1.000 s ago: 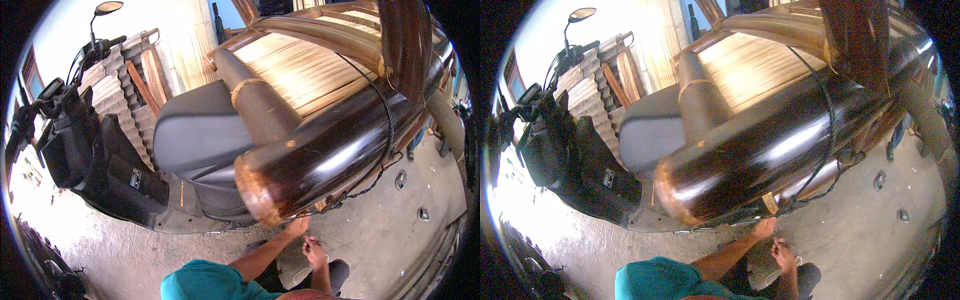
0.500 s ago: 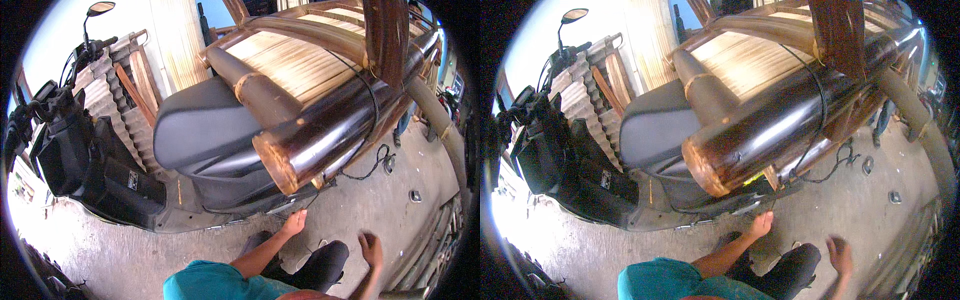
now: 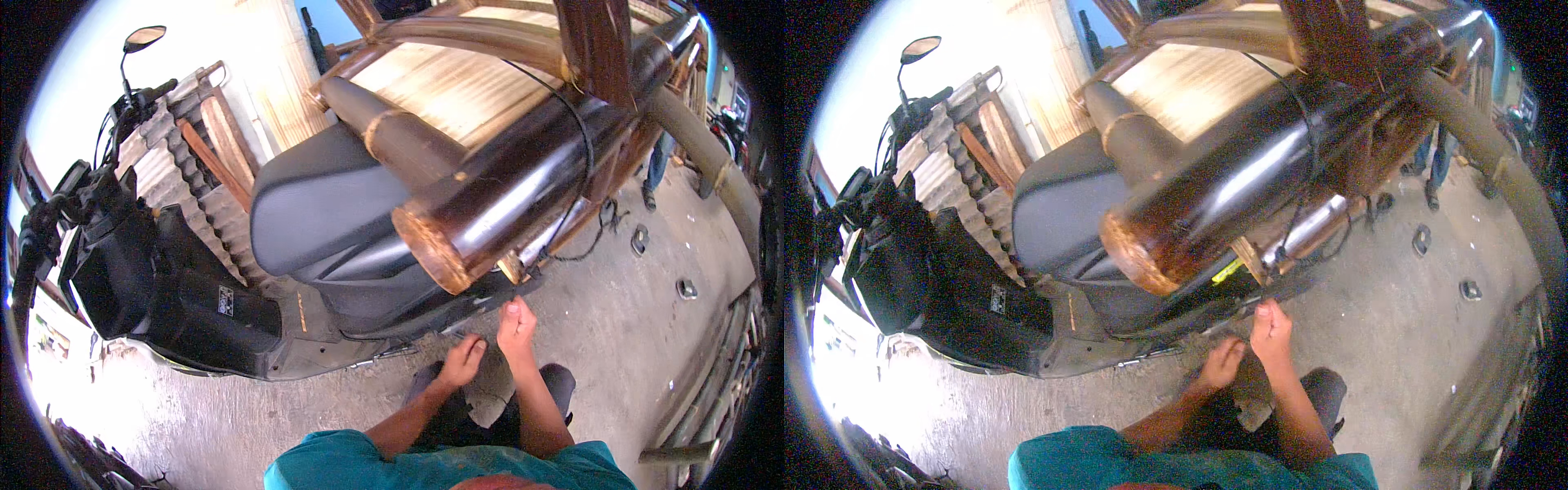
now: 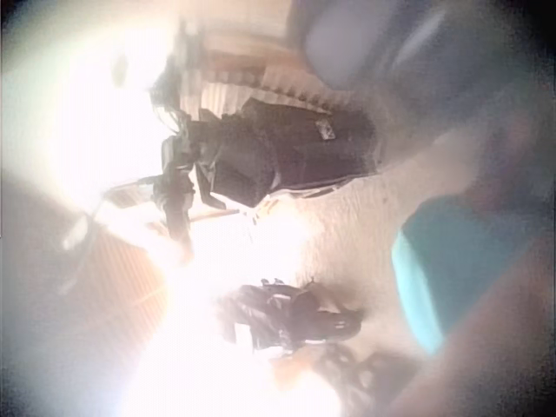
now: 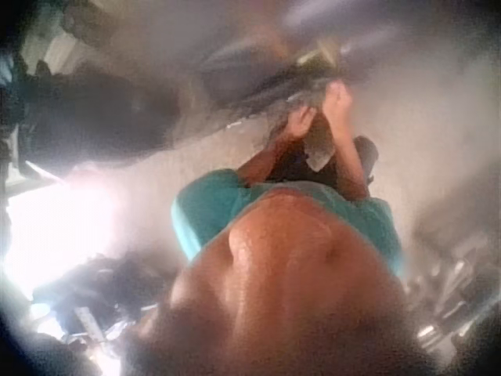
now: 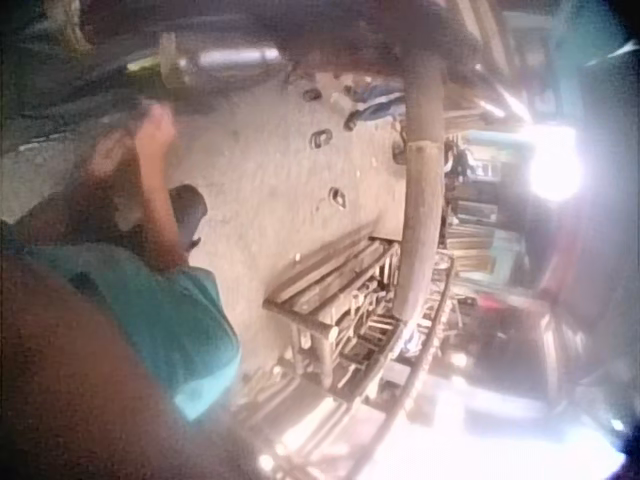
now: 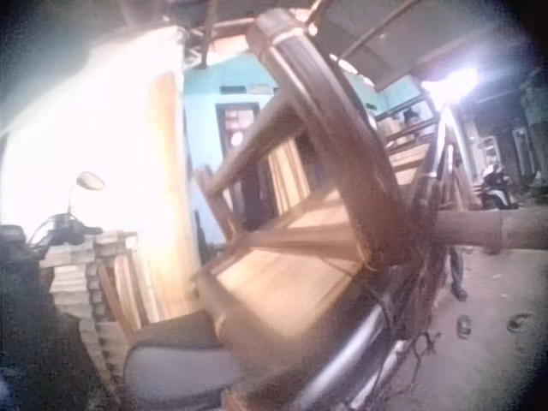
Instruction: The person secures a bamboo chair to a scooter using a black rope. They wrap the rope around the chair legs and the scooter frame, tie knots, and use pliers to tighten and trim the rope. Finally, they lift the chair off the scooter and carry it away.
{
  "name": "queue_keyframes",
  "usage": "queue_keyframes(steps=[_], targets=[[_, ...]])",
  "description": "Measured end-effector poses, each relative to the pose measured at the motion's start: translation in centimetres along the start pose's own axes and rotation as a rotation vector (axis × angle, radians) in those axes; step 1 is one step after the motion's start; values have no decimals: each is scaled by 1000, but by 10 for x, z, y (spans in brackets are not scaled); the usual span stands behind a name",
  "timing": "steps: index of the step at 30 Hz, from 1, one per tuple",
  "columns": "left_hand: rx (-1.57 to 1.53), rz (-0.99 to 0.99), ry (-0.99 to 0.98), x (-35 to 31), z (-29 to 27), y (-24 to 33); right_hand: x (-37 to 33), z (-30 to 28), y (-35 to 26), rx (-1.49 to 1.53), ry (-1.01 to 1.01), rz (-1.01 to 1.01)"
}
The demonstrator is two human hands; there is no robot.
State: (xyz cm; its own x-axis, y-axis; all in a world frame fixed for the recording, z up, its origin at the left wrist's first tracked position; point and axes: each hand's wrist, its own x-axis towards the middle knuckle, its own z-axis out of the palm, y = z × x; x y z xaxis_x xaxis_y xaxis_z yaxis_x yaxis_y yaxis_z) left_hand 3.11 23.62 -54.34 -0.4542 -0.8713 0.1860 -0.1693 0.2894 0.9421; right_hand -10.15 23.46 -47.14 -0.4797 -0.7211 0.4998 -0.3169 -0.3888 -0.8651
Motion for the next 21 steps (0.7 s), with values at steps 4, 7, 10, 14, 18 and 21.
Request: queue_keyframes(steps=[4, 7, 10, 14, 18, 21], targets=[[102, 451, 276, 11, -46, 103, -2, 2, -20, -147, -2, 0], [13, 359, 243, 39, -46, 163, -7, 9, -39, -120, 19, 6], [174, 131, 114, 44, -46, 182, -16, 1, -27, -203, 5, 7], [-178, 232, 237, 46, -15, 174, -35, 0, -37, -17, -23, 112], [-596, 29, 190, 46, -11, 165, -70, 8, -41, 46, 6, 98], [-438, 142, 244, 46, -15, 149, -81, -19, -87, 712, -347, 947]])
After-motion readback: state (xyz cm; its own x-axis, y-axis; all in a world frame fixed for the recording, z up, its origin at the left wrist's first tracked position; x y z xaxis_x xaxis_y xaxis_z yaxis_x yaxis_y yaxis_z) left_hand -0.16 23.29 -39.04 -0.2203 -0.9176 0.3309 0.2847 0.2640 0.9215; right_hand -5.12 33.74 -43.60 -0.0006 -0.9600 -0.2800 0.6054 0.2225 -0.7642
